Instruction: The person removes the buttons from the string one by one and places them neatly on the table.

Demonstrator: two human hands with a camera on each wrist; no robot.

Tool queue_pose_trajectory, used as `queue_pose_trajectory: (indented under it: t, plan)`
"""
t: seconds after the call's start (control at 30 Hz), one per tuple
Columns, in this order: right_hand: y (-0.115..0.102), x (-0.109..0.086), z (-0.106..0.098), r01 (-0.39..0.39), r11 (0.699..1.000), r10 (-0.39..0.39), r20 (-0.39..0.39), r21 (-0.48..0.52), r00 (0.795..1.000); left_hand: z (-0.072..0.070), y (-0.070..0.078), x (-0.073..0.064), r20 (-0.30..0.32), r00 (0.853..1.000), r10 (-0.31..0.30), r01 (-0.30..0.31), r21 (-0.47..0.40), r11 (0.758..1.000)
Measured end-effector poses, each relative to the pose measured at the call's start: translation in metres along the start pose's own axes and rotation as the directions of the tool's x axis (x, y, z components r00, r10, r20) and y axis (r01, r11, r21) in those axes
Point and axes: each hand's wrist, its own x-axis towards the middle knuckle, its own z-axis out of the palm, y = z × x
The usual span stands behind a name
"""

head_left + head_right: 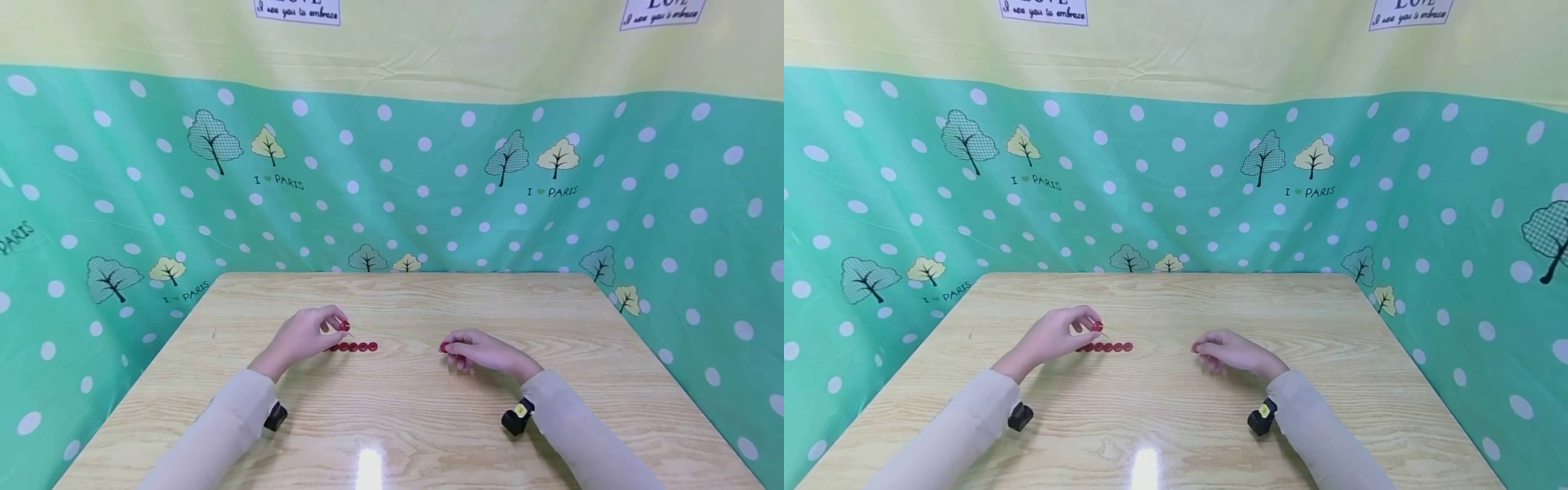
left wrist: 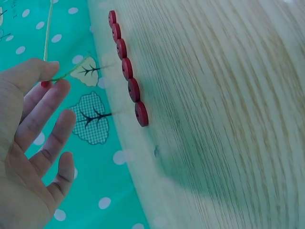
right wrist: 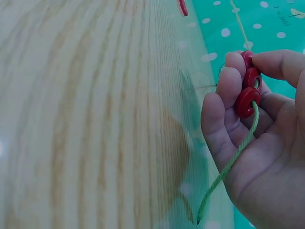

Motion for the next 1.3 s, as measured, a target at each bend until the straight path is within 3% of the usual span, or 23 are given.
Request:
queue_pose_trajectory:
  t: [0.6, 1.3]
  plan:
    - [-0.001, -0.001, 0.0, -0.011, 1.0, 0.011, -0.002, -0.004, 1.0, -0.003, -0.011, -0.004, 0.007, 1.0, -0.001, 0.001, 0.006, 1.0]
    - [0.0, 0.0, 0.0, -0.014, 1.0, 0.014, 0.005, 0.0, 1.0, -0.011, -0.02, -0.014, -0.006, 0.999, -0.051, 0.051, 0.026, 0.998]
